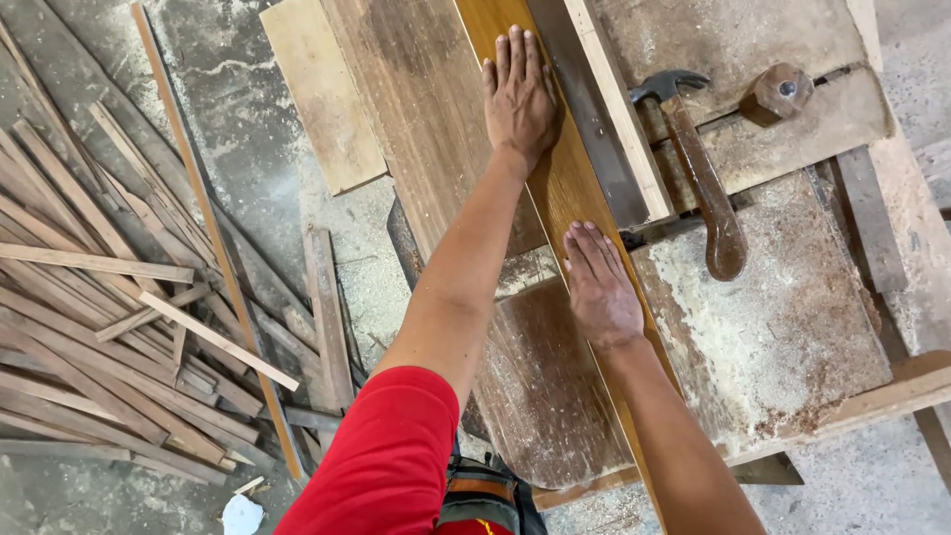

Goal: Preparing and inspecting wooden boards in a workshop using a table saw.

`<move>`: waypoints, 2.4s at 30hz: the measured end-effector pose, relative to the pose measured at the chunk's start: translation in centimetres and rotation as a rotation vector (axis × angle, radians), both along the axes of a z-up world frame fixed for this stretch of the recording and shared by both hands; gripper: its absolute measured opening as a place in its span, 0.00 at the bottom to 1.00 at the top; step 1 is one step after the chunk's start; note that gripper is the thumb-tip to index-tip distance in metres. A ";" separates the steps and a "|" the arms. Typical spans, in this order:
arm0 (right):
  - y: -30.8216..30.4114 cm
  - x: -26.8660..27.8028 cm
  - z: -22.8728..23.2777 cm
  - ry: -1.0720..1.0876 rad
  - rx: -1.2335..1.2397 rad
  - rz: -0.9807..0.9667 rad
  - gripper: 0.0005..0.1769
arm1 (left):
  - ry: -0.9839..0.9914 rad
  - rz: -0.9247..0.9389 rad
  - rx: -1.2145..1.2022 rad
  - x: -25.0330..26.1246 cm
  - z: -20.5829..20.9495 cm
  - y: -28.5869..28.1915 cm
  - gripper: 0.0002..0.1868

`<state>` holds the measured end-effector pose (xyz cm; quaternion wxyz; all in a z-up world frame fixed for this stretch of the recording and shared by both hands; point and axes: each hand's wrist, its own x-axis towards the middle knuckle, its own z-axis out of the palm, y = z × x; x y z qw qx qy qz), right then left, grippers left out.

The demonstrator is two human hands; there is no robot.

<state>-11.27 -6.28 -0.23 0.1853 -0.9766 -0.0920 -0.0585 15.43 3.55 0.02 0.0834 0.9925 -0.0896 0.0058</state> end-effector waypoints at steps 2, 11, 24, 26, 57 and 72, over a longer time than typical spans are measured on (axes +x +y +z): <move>0.1 0.2 0.2 -0.009 -0.019 0.004 0.24 | -0.017 0.002 -0.017 0.2 -0.1 0.0 0.31; 0.5 1.6 0.7 -0.020 0.033 -0.003 0.24 | -0.056 0.010 -0.068 1.5 -0.1 0.2 0.31; 0.7 3.3 0.1 0.007 0.046 -0.008 0.23 | -0.068 -0.005 -0.029 3.8 -1.4 0.5 0.31; 0.7 3.6 -0.5 -0.024 -0.001 0.006 0.23 | -0.050 -0.001 -0.020 3.9 -1.1 0.7 0.31; 1.6 8.3 -1.2 -0.058 0.059 -0.035 0.22 | -0.121 -0.013 -0.047 8.8 -2.5 1.7 0.29; 2.1 10.7 -1.5 -0.082 0.085 -0.059 0.22 | -0.318 -0.054 -0.158 11.8 -4.9 2.5 0.19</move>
